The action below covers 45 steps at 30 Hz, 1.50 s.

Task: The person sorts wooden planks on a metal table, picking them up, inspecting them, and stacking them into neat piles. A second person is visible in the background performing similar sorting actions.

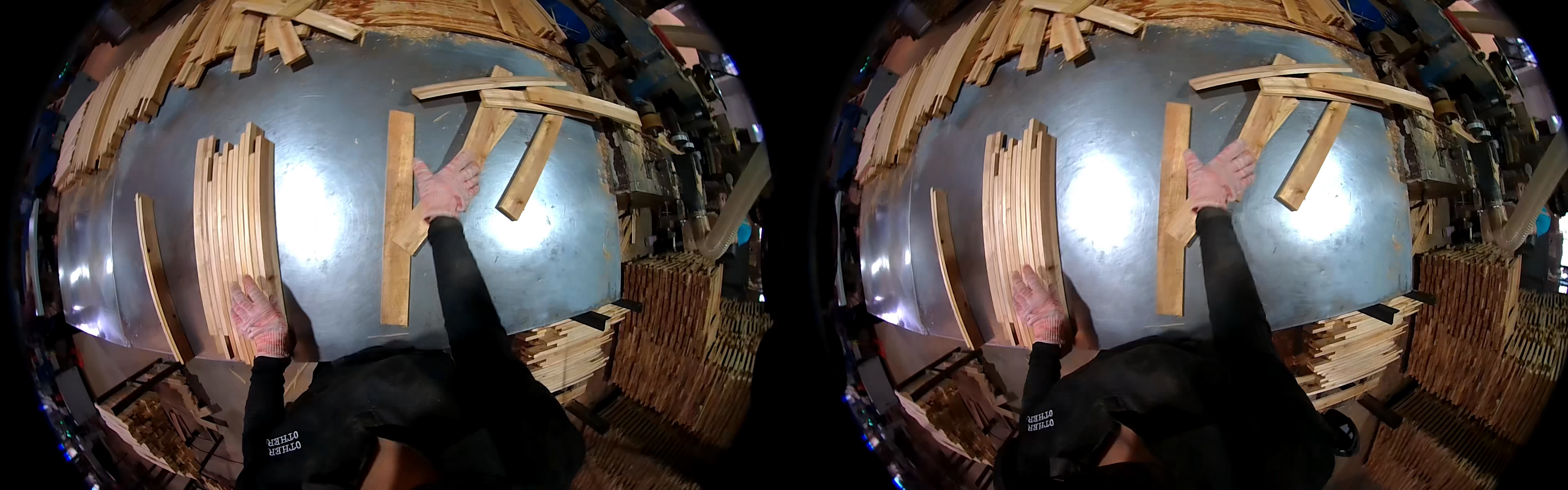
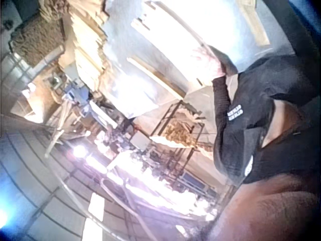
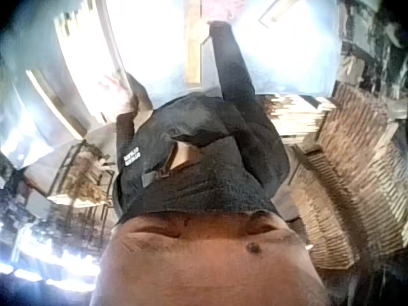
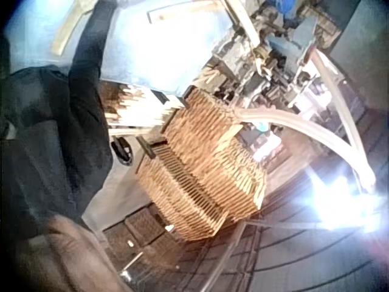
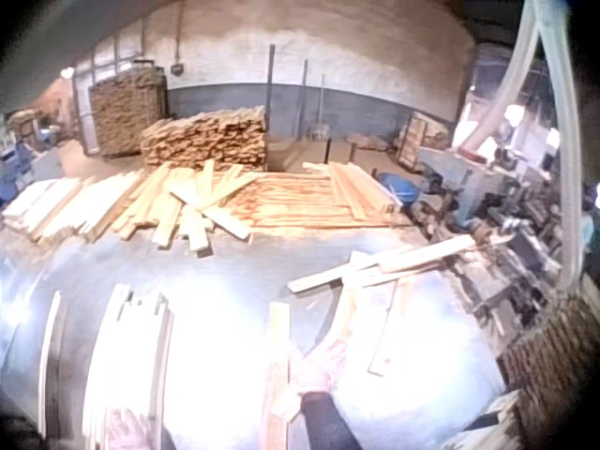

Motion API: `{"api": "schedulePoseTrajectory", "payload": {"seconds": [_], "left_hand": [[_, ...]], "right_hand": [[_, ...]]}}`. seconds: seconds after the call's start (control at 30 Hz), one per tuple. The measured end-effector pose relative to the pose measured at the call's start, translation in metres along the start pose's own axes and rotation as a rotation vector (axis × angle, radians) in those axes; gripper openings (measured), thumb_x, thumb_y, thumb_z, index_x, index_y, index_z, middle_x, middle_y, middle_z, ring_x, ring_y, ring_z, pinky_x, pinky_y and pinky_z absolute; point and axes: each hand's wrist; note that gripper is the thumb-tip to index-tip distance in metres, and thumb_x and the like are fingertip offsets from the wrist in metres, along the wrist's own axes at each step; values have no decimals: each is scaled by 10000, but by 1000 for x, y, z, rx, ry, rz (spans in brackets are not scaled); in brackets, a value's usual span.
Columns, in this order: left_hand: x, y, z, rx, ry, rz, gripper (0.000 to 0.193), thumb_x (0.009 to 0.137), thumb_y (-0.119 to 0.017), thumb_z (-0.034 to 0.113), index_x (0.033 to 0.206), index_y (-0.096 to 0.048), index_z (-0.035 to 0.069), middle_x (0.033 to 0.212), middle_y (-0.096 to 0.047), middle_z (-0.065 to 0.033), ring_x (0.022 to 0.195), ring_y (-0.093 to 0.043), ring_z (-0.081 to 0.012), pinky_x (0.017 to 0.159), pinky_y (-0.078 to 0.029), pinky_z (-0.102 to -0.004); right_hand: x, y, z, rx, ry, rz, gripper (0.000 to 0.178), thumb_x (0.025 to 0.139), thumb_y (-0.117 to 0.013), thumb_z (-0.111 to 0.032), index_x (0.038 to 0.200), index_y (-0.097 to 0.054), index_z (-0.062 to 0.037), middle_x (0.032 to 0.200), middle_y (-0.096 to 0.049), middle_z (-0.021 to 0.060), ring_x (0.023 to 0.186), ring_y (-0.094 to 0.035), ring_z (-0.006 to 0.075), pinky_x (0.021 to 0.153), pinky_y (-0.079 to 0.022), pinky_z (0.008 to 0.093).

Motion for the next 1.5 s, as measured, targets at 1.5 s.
{"api": "schedulePoseTrajectory", "payload": {"seconds": [1.5], "left_hand": [[19,-6,132,-2044,426,-749,789,842,-697,174,1514,-313,17,1193,-612,-113,984,-615,-197,890,-525,-317]], "right_hand": [[-185,14,51,536,895,-607,712,942,-629,-231,1531,-292,-16,1470,-460,227,1317,-491,360,1131,-374,409]]}}
Point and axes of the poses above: each hand's wrist, its own x-axis towards the middle knuckle, its own y-axis out of the back of the hand, z = x × y
